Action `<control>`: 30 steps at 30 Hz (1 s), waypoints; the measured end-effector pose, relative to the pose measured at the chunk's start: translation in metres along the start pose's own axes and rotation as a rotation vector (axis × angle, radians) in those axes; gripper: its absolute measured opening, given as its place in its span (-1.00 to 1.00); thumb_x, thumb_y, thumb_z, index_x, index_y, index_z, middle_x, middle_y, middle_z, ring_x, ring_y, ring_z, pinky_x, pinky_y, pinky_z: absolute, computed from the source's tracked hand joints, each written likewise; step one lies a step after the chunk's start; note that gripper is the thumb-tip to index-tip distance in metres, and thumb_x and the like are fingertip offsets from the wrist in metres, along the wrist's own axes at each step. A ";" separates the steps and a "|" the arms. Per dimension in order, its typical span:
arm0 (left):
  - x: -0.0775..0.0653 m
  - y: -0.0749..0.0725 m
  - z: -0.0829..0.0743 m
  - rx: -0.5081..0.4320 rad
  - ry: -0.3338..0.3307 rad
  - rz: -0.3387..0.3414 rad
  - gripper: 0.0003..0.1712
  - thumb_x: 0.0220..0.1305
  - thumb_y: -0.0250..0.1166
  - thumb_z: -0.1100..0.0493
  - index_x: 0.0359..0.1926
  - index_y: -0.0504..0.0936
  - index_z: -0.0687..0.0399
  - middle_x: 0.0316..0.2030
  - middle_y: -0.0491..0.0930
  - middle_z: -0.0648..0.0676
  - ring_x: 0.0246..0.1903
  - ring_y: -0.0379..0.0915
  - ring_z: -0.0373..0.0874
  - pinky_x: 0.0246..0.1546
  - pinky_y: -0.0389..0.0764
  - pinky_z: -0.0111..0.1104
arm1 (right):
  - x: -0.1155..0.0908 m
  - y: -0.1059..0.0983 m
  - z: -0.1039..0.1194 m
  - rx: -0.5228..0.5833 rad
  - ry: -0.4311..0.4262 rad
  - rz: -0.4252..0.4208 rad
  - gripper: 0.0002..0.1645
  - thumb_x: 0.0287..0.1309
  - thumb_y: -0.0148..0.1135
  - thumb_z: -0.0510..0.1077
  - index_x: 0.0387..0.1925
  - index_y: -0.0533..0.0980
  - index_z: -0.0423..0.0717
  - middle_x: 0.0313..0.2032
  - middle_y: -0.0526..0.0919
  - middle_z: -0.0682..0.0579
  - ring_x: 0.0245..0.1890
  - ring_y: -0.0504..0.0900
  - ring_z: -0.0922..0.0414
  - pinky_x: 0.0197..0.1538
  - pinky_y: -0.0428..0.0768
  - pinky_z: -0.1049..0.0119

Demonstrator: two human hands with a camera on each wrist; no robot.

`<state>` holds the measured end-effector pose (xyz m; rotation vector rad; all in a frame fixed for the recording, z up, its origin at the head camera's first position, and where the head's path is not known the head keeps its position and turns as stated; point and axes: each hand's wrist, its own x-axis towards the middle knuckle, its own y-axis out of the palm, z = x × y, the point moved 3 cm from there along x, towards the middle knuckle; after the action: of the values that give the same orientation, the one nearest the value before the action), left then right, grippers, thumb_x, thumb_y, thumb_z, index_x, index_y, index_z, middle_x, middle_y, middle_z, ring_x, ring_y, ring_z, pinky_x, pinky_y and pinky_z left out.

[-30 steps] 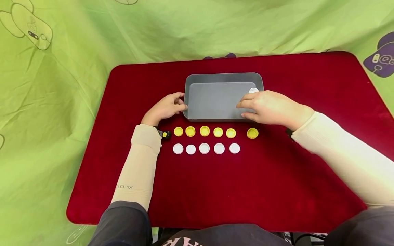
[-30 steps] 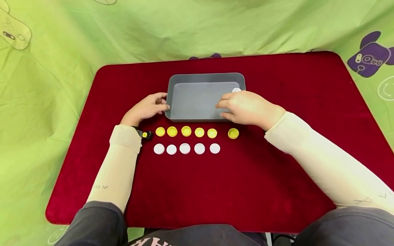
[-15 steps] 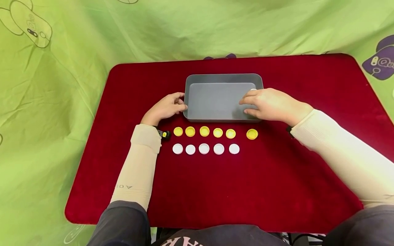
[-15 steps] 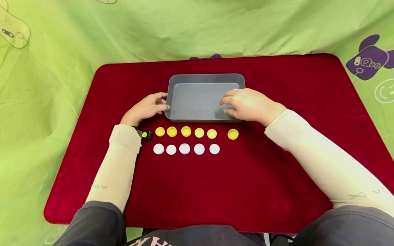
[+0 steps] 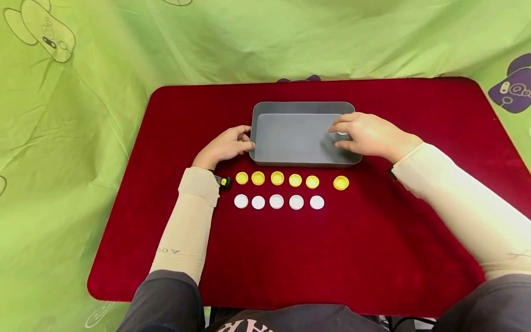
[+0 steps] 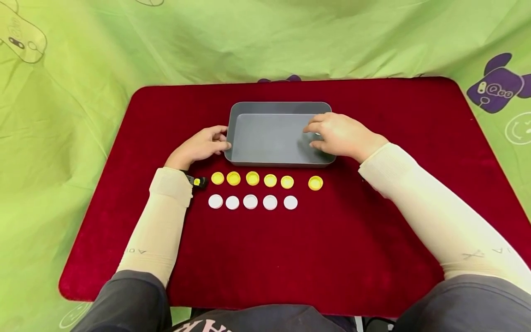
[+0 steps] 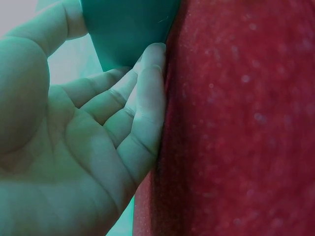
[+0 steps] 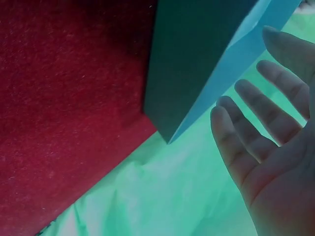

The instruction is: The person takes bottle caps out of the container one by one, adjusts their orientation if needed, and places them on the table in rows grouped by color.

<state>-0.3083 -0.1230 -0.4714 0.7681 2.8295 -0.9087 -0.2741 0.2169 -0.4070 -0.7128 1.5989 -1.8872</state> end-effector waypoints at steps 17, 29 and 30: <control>0.001 0.000 0.000 0.004 0.012 -0.008 -0.35 0.27 0.24 0.15 0.36 0.33 0.14 -0.20 0.57 0.16 -0.26 0.50 -0.01 -0.18 0.55 -0.27 | 0.010 0.013 -0.029 0.002 0.069 0.035 -0.52 0.04 0.38 -0.26 0.05 0.56 -0.29 0.07 0.52 -0.25 0.08 0.48 -0.19 0.11 0.43 -0.11; 0.000 -0.001 0.000 0.002 0.012 -0.012 -0.34 0.27 0.23 0.15 0.37 0.31 0.15 -0.19 0.57 0.16 -0.27 0.50 -0.01 -0.19 0.54 -0.26 | 0.017 0.012 -0.032 0.003 0.100 0.050 -0.53 0.04 0.34 -0.28 0.04 0.56 -0.29 0.07 0.51 -0.28 0.07 0.48 -0.19 0.08 0.45 -0.10; 0.000 -0.001 0.000 0.000 0.011 -0.009 -0.34 0.27 0.23 0.15 0.37 0.31 0.15 -0.19 0.57 0.16 -0.27 0.50 -0.01 -0.19 0.55 -0.27 | 0.017 0.011 -0.032 0.002 0.107 0.059 -0.53 0.05 0.32 -0.28 0.05 0.55 -0.29 0.07 0.50 -0.28 0.07 0.48 -0.19 0.08 0.45 -0.10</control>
<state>-0.3089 -0.1231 -0.4709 0.7637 2.8445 -0.9080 -0.3076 0.2254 -0.4222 -0.5658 1.6648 -1.9125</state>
